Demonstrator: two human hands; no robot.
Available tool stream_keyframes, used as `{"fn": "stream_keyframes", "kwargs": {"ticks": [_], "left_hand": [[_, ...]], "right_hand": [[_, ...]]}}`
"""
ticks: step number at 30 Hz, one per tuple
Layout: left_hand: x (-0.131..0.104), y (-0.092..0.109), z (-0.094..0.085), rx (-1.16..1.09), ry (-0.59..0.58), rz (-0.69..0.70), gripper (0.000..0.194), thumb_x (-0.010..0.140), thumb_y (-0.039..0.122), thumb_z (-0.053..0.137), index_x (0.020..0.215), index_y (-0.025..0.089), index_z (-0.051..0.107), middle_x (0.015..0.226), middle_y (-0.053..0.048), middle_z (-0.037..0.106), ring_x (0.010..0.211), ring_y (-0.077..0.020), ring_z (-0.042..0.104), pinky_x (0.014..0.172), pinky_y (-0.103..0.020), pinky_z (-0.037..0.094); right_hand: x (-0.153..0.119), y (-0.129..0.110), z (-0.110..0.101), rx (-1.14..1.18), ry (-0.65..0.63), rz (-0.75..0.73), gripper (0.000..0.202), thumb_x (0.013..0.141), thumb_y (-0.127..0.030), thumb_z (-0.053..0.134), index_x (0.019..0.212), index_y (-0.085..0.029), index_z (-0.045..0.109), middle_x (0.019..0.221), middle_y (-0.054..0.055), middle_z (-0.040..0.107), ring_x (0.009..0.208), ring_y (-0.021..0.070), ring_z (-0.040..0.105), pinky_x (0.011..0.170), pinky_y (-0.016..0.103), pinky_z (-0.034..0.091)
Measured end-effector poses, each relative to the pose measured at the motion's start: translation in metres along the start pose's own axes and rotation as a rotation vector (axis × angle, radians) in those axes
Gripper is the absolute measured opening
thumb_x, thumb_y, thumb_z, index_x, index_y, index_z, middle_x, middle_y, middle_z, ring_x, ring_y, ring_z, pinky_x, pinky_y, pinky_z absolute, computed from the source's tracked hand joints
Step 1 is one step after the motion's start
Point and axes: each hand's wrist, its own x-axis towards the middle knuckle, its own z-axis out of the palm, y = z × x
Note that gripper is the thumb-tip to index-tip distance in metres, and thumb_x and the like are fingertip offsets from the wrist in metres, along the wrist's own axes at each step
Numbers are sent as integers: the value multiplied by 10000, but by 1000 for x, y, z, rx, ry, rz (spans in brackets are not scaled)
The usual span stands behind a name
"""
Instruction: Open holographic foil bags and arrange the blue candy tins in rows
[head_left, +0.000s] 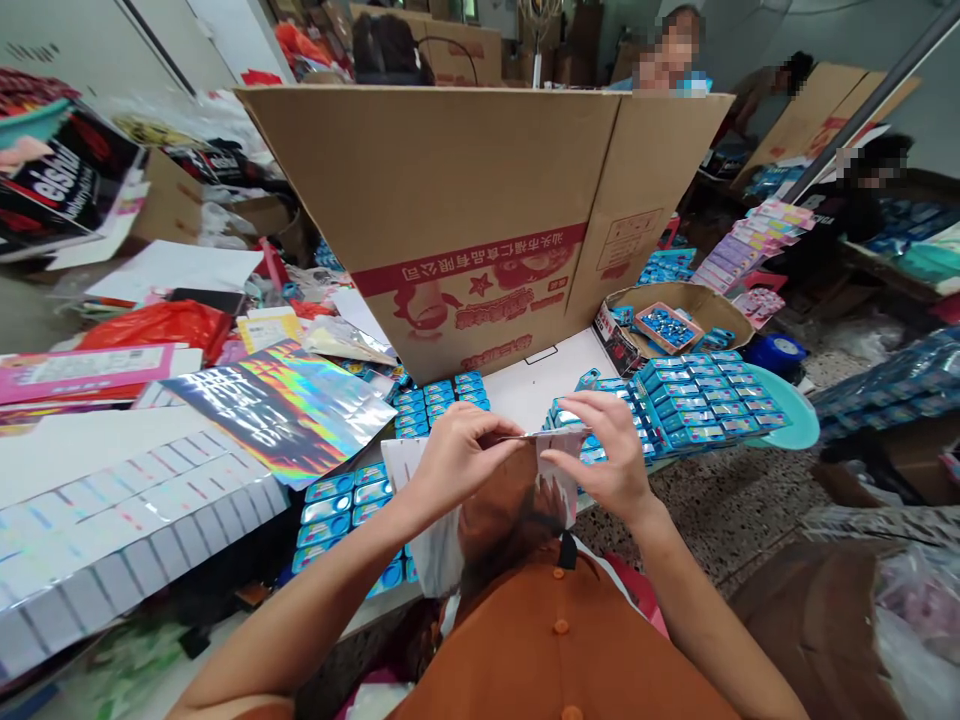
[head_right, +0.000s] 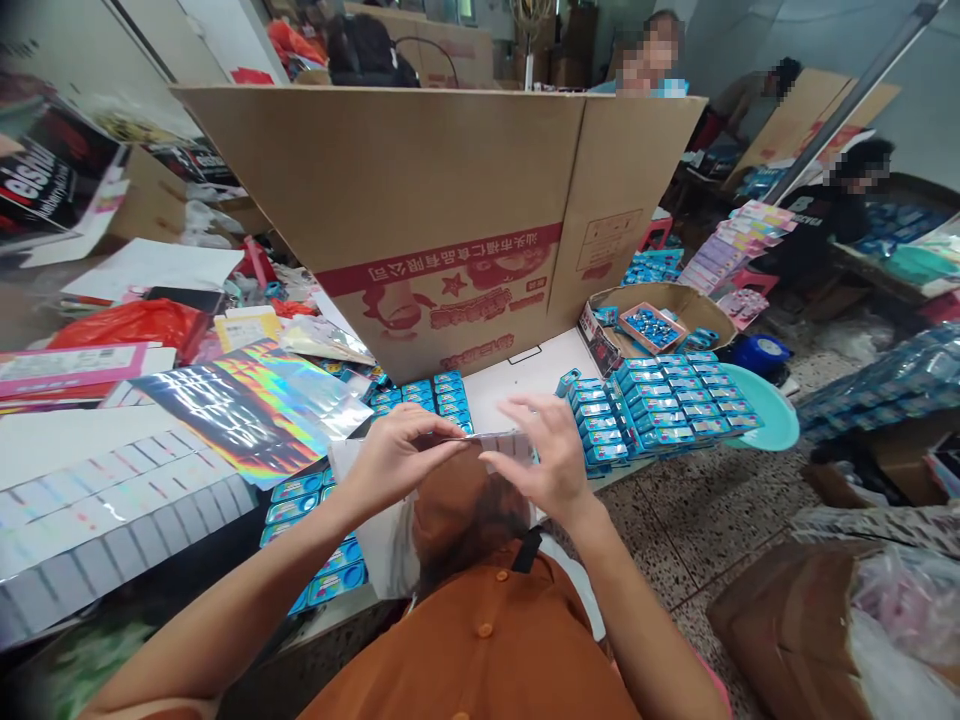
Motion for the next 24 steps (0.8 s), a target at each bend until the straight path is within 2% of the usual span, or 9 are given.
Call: {"fn": "stream_keyframes", "kwargs": {"ticks": [2,4,9,14,19,24], "left_hand": [[-1,1,0,11,-6,25,127,812,336,660,790,238,737,737,-11,723,723,-174,612,751,-315,438],[-2,-1,0,14,-9,33,153,825,353,642,800,238,740,740,-19,724,716,-175,612,720,-304,443],[-6,-8,-2,4,-48,29,165,850,324,614,813,227,743,735,-17,723,681,-155,609,654,-263,439],[-8,-9,-1,18,-76,20,185,861,329,602,815,231,752,735,-14,726,670,-149,610,647,-253,430],[-7,-10,1,-5,-84,-8,216,862,358,588,823,229,756,766,-19,739,677,-156,638,633,-244,443],[-4,-12,-3,-106,-222,-39,243,870,351,555,911,213,751,872,-27,749,751,-178,674,643,-232,484]], "right_hand": [[5,-5,3,-12,-137,-99,334,813,-299,665,1136,-242,602,1074,61,655,1026,218,569,951,418,425],[7,-6,7,-23,-180,-115,251,853,-265,612,1103,-239,618,1010,43,679,967,199,584,917,393,433],[5,-4,13,-19,-138,-119,186,874,-239,595,1053,-241,644,946,24,689,906,176,586,844,340,437],[6,-8,14,-137,-87,-150,156,863,-260,618,1001,-274,691,957,18,685,937,186,551,867,354,396],[9,-12,13,-252,-158,-277,251,891,-244,571,1123,-287,659,983,14,693,948,199,526,865,366,372],[8,-12,14,-291,-157,-351,270,903,-217,540,1147,-258,651,990,23,697,923,193,540,852,361,387]]}}
